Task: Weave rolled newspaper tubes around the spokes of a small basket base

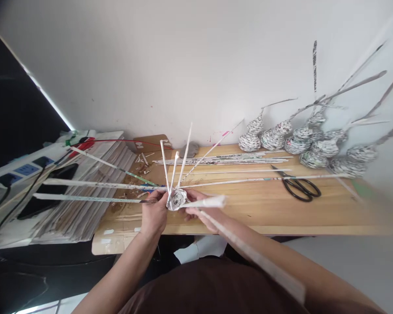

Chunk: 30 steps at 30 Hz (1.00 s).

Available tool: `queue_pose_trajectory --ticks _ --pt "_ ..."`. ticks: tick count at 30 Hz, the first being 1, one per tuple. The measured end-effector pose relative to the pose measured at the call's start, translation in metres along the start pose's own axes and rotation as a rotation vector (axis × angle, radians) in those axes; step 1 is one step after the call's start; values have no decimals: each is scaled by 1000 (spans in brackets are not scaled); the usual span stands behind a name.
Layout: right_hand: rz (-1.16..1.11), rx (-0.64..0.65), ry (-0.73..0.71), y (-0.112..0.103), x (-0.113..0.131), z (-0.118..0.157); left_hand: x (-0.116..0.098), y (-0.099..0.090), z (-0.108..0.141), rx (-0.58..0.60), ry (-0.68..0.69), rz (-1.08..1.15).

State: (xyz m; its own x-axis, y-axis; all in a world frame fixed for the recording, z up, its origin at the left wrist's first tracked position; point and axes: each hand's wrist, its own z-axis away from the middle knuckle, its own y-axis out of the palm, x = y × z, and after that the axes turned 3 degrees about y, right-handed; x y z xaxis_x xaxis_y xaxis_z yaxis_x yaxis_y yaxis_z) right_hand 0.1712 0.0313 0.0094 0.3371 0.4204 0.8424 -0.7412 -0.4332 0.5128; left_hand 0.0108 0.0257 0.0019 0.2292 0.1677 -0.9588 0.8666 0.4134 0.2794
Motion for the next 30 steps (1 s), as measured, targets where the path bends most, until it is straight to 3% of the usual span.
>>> queue_pose_trajectory --ticks 6,12,16,19,25,27,30 --pt "3 -105 -11 19 -8 4 5 0 1 -17 63 -57" --pt "-34 -127 14 22 -7 2 12 -6 4 -16 120 -198" --pt "-3 -272 6 26 -6 -1 13 -5 7 -7 148 -276" --pt "-69 -375 6 31 -7 -5 12 -1 12 38 207 -286" --pt "-230 -419 19 40 -9 -9 13 2 22 50 251 -360" --pt "-234 -436 23 39 -9 -9 10 -1 23 93 206 -375" --pt "-176 -458 26 33 -9 -9 -7 -12 21 336 118 -354"
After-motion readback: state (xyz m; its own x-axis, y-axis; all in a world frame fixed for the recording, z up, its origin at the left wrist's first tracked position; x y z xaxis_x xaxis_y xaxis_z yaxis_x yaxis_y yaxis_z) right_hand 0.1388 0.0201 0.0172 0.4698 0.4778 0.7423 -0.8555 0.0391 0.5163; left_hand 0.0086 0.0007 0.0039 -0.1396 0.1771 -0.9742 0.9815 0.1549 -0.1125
